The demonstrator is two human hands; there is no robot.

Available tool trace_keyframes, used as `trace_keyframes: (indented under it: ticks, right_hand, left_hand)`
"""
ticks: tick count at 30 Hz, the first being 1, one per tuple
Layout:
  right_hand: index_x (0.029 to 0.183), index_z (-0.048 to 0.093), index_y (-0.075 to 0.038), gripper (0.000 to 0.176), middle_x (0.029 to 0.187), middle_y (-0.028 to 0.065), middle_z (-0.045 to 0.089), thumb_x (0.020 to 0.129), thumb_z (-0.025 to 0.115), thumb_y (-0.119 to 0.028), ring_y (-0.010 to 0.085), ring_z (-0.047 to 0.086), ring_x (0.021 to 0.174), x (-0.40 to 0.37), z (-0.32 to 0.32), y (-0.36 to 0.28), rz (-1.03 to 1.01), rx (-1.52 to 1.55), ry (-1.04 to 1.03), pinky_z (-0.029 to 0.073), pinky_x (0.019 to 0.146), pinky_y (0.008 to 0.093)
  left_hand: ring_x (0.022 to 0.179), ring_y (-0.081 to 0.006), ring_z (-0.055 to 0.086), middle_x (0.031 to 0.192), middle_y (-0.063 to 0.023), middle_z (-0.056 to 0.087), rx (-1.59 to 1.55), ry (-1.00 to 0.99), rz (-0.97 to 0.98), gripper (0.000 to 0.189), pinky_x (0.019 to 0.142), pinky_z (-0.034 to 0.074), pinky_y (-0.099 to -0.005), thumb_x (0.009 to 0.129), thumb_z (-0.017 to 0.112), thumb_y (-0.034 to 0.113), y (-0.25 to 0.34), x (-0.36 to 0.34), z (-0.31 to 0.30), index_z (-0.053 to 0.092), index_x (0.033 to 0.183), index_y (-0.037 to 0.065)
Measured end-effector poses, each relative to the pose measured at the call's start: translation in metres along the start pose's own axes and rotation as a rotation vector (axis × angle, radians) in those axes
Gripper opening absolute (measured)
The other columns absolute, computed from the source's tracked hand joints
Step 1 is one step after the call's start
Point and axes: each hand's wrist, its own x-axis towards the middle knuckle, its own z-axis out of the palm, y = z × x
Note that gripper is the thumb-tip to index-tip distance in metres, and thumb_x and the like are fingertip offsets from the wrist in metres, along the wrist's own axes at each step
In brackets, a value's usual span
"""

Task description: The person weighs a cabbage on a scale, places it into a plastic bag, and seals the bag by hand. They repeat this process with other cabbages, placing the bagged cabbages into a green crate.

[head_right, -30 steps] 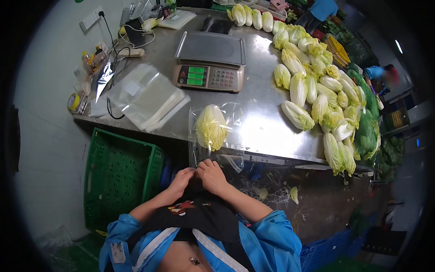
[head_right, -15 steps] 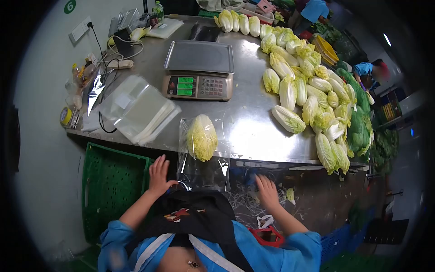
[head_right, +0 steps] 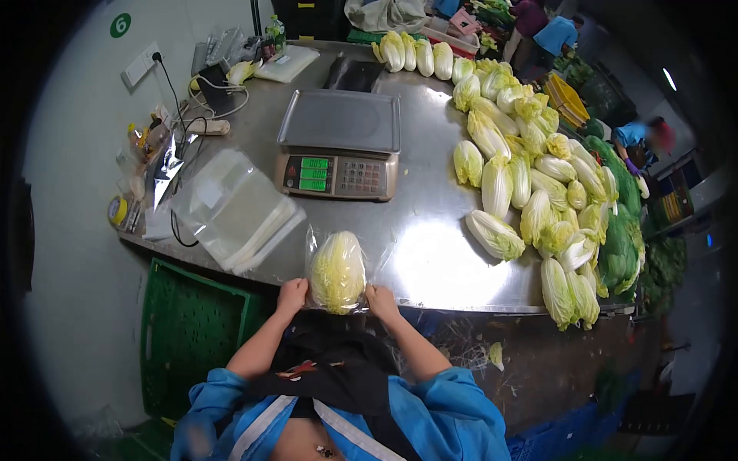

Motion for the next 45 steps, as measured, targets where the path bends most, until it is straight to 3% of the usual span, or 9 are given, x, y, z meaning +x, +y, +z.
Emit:
trace_keyframes:
  ticks: [9, 12, 20, 23, 25, 31, 36, 42, 45]
  right_hand:
    - [0.105, 0.053, -0.001, 0.037, 0.087, 0.0081, 0.062, 0.075, 0.066, -0.016, 0.0206, 0.060, 0.069, -0.093, -0.136, 0.146, 0.313, 0.749, -0.538, 0.048, 0.058, 0.0290]
    - [0.123, 0.046, -0.005, 0.055, 0.119, 0.0171, 0.052, 0.071, 0.065, -0.009, 0.0300, 0.052, 0.110, -0.108, -0.144, 0.175, -0.037, -0.586, -0.558, 0.045, 0.088, 0.0342]
    - [0.090, 0.061, -0.002, 0.022, 0.067, 0.0081, 0.056, 0.087, 0.054, -0.022, 0.0135, 0.049, 0.059, -0.037, -0.075, 0.047, 0.062, 0.502, -0.523, 0.042, 0.059, 0.0291]
    - [0.113, 0.058, -0.015, 0.040, 0.107, 0.0081, 0.062, 0.077, 0.064, -0.033, 0.0258, 0.058, 0.098, -0.085, -0.123, 0.211, 0.459, -0.703, -0.686, 0.046, 0.079, 0.0379]
    - [0.129, 0.041, -0.014, 0.065, 0.129, 0.0124, 0.045, 0.072, 0.069, -0.028, 0.0276, 0.046, 0.117, -0.115, -0.152, 0.230, -0.036, -0.983, -0.538, 0.041, 0.090, 0.0391]
    - [0.136, 0.016, 0.003, 0.072, 0.136, 0.0282, 0.028, 0.085, 0.054, -0.032, 0.0366, 0.033, 0.125, -0.022, -0.029, -0.068, -0.068, 0.466, 0.022, 0.027, 0.102, 0.0369]
    - [0.131, 0.029, -0.002, 0.057, 0.121, 0.0179, 0.046, 0.087, 0.050, -0.031, 0.0241, 0.051, 0.107, 0.042, 0.026, -0.114, 0.080, 1.269, -0.368, 0.045, 0.085, 0.0341]
    - [0.131, 0.031, -0.001, 0.066, 0.118, 0.0224, 0.048, 0.082, 0.058, -0.037, 0.0334, 0.048, 0.110, 0.004, 0.163, -0.256, -1.079, -0.218, -0.301, 0.040, 0.093, 0.0393]
    - [0.128, 0.037, 0.000, 0.061, 0.120, 0.0194, 0.049, 0.083, 0.059, -0.034, 0.0303, 0.050, 0.110, -0.010, 0.171, -0.271, -0.893, -0.106, -0.747, 0.040, 0.092, 0.0348]
  left_hand:
    - [0.107, -0.0279, 0.050, 0.112, -0.0107, 0.056, 0.283, 0.352, 0.680, 0.032, 0.091, 0.034, -0.0425, 0.076, 0.056, 0.018, 0.091, -0.015, -0.046, 0.056, 0.108, 0.011]
    - [0.120, -0.0245, 0.039, 0.126, -0.0069, 0.048, 0.341, 0.037, 0.801, 0.032, 0.099, 0.024, -0.0422, 0.078, 0.057, 0.021, 0.114, -0.004, -0.024, 0.057, 0.108, 0.011]
    - [0.122, -0.0235, 0.037, 0.120, -0.0007, 0.054, 0.407, -0.246, 0.856, 0.027, 0.101, 0.018, -0.0520, 0.076, 0.058, 0.033, 0.147, 0.011, -0.002, 0.066, 0.098, 0.020]
    - [0.118, -0.0240, 0.041, 0.116, -0.0002, 0.056, 0.586, -0.316, 0.910, 0.026, 0.102, 0.017, -0.0496, 0.080, 0.056, 0.030, 0.153, 0.013, -0.001, 0.064, 0.100, 0.015]
    - [0.115, -0.0251, 0.043, 0.114, -0.0036, 0.057, 0.211, -0.264, 0.806, 0.022, 0.100, 0.022, -0.0462, 0.081, 0.055, 0.027, 0.128, 0.034, 0.001, 0.065, 0.095, 0.013]
    - [0.100, -0.0205, 0.054, 0.112, -0.0147, 0.057, -0.576, -0.574, -0.335, 0.042, 0.085, 0.041, -0.0359, 0.090, 0.044, 0.038, 0.048, 0.088, -0.019, 0.057, 0.108, 0.003]
    - [0.102, -0.0188, 0.047, 0.108, -0.0079, 0.051, -0.936, -0.233, 0.242, 0.060, 0.095, 0.032, -0.0303, 0.087, 0.045, 0.050, 0.024, 0.041, -0.057, 0.040, 0.128, 0.007]
    - [0.117, -0.0290, 0.043, 0.132, -0.0131, 0.039, -1.781, -0.249, 0.189, 0.086, 0.098, 0.035, -0.0464, 0.076, 0.035, 0.072, -0.121, -0.039, -0.193, 0.029, 0.135, 0.011]
    - [0.115, -0.0295, 0.044, 0.131, -0.0145, 0.039, -1.845, 0.106, 0.087, 0.082, 0.096, 0.037, -0.0465, 0.076, 0.042, 0.066, -0.203, -0.062, -0.218, 0.029, 0.134, 0.010]
